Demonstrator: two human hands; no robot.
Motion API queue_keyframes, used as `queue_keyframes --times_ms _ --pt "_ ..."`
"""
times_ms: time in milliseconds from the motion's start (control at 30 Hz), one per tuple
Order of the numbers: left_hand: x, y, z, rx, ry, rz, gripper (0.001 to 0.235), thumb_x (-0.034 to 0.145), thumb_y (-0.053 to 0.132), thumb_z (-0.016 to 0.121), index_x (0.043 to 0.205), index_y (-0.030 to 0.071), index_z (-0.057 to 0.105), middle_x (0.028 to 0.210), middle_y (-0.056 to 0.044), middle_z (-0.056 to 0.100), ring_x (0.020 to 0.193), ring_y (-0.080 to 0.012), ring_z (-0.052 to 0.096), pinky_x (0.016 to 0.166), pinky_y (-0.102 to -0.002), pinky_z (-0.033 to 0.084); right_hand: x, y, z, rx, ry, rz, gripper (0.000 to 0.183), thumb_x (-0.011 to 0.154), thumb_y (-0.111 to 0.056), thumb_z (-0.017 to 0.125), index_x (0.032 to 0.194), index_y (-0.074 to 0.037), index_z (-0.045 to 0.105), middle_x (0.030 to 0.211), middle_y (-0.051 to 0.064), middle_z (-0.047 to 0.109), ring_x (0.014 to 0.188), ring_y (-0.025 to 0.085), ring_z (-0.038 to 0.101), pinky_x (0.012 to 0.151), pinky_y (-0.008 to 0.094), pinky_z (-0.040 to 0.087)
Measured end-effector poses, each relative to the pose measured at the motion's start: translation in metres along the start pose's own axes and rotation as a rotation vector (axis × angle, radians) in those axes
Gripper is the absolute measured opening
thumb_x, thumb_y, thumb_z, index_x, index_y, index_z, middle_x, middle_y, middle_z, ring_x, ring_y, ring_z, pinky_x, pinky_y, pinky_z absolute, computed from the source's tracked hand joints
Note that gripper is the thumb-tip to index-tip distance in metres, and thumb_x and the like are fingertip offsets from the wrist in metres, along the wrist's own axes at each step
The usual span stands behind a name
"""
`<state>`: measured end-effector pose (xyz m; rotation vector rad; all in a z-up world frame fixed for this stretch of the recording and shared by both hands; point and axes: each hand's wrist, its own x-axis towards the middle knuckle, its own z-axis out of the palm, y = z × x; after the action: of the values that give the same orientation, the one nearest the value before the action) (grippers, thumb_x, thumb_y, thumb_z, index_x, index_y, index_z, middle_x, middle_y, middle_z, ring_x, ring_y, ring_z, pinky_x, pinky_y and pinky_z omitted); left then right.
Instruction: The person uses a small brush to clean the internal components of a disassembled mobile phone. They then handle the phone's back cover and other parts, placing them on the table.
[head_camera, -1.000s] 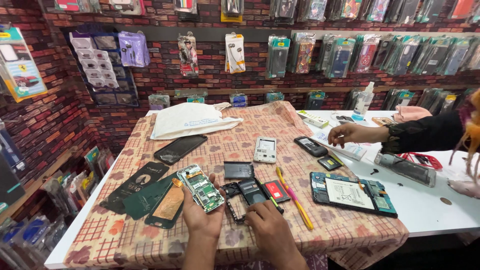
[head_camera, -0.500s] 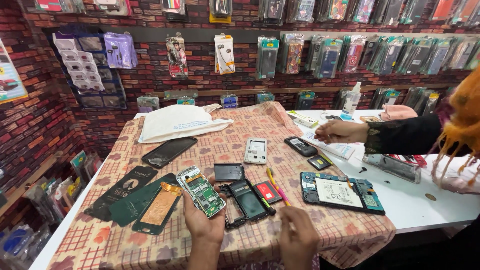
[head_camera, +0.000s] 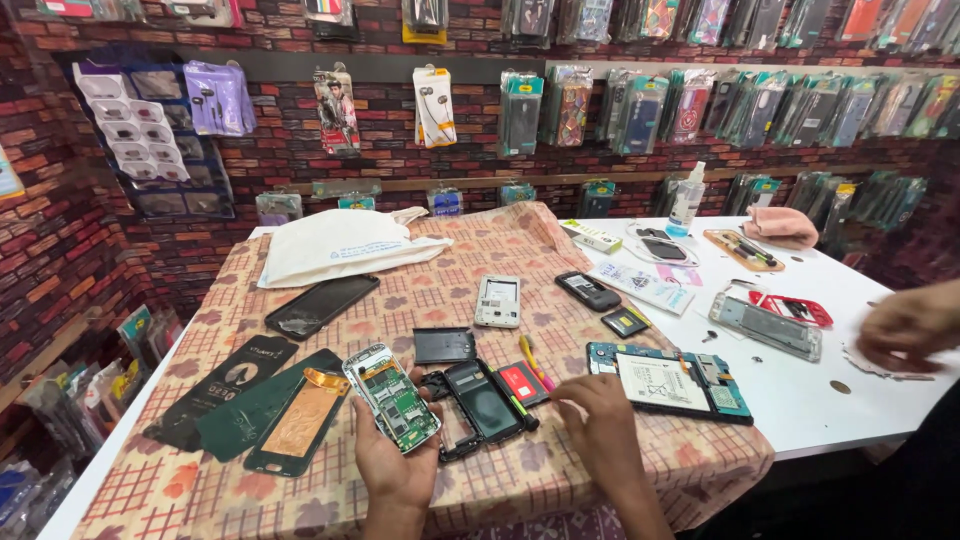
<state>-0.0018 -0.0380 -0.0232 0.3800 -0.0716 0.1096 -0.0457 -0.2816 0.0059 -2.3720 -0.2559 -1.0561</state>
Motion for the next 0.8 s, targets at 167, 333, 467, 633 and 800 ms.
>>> queue_keyframes --times_ms 167,333,467,633,800 --pt "-0.004 0.001 0.003 0.034 0.018 -0.003 0.059 0.108 0.053 0.025 0.139 0.012 0.054 0.119 -0.014 0.067 0.094 -0.0215 0.062 0.076 -0.037 0.056 0.025 -0.004 0.004 -0.107 -0.356 -0.094 0.047 0.081 -0.005 0.074 0.125 -0.019 0.074 0.128 -0.003 0.070 0.124 0.029 0.053 0.099 0.045 0.043" --pt "-0.007 0.002 0.007 0.027 0.035 -0.013 0.059 0.108 0.052 0.025 0.141 0.013 0.053 0.120 -0.014 0.067 0.095 -0.0217 0.062 0.077 -0.037 0.055 0.060 -0.007 0.008 -0.313 -0.802 -0.149 0.082 0.084 0.009 0.064 0.155 -0.026 0.042 0.163 -0.009 0.037 0.148 0.033 0.027 0.118 0.053 0.024" --pt "-0.007 0.002 0.005 0.036 0.029 -0.009 0.059 0.108 0.052 0.024 0.141 0.012 0.052 0.121 -0.015 0.067 0.095 -0.0219 0.062 0.077 -0.038 0.056 0.069 -0.010 0.011 -0.282 -0.945 -0.102 0.079 0.088 0.002 0.066 0.155 -0.029 0.038 0.165 -0.013 0.033 0.150 0.033 0.027 0.122 0.055 0.021" --pt "-0.007 0.000 0.005 0.030 0.016 -0.017 0.059 0.109 0.052 0.024 0.141 0.011 0.053 0.120 -0.014 0.068 0.095 -0.0218 0.062 0.077 -0.037 0.056 0.076 -0.009 0.009 -0.161 -0.959 -0.124 0.091 0.085 0.003 0.070 0.159 -0.031 0.030 0.160 0.004 0.036 0.151 0.035 0.025 0.121 0.055 0.024" --pt "-0.009 0.001 0.008 0.045 0.027 -0.011 0.059 0.109 0.052 0.023 0.141 0.012 0.053 0.120 -0.014 0.068 0.096 -0.0218 0.062 0.077 -0.037 0.056 0.080 -0.008 0.013 -0.096 -0.904 -0.158 0.090 0.083 0.004 0.070 0.156 -0.030 0.032 0.157 0.007 0.045 0.148 0.034 0.030 0.122 0.051 0.028"
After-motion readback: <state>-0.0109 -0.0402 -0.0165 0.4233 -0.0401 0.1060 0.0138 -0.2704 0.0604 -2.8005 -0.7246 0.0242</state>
